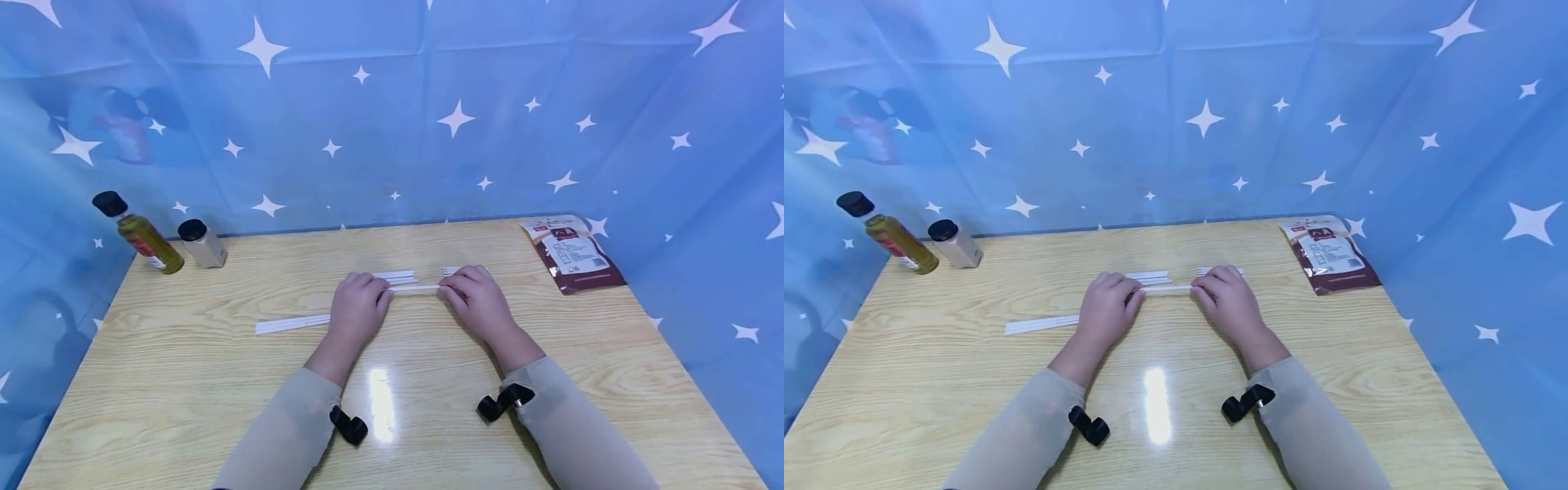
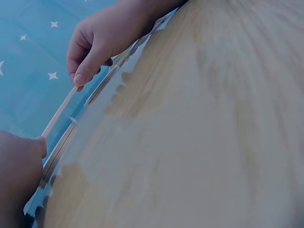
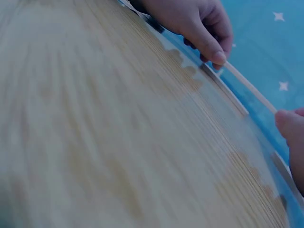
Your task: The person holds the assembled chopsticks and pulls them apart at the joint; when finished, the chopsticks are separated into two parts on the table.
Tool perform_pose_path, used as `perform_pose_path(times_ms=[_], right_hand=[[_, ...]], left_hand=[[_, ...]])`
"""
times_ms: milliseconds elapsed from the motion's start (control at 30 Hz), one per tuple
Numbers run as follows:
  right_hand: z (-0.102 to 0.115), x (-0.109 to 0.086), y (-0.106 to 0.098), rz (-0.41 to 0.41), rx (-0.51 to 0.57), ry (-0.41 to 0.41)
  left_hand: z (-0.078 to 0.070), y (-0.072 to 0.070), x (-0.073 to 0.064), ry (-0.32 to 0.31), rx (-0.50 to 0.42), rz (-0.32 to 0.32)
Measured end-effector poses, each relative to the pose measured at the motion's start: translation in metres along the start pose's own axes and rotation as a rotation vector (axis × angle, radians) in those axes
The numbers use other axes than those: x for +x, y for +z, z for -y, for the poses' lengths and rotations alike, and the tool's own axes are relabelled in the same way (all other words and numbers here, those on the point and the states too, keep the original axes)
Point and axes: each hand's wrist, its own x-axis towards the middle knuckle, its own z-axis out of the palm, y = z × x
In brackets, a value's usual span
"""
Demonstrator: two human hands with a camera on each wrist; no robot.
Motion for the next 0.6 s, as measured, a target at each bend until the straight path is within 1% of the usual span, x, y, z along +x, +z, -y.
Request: perform_pose_path(times_ms=[200, 367, 433, 600], right_hand=[[-0.007, -0.006, -0.007, 0.053, 0.008, 0.056], [-0.010, -0.007, -0.008, 0.127, 0.053, 0.127], [-0.012, -0.007, -0.008, 0.152, 0.068, 0.148], [-0.015, -0.004, -0.006, 0.193, 0.086, 0.174]], left_hand=[[-0.007, 0.003, 0.003, 0.007, -0.038, 0.053], [-0.007, 0.006, 0.003, 0.035, -0.091, 0.049], [-0.007, 0.007, 0.002, 0.039, -0.108, 0.058], [-0.005, 0.007, 0.003, -0.014, -0.147, 0.098]])
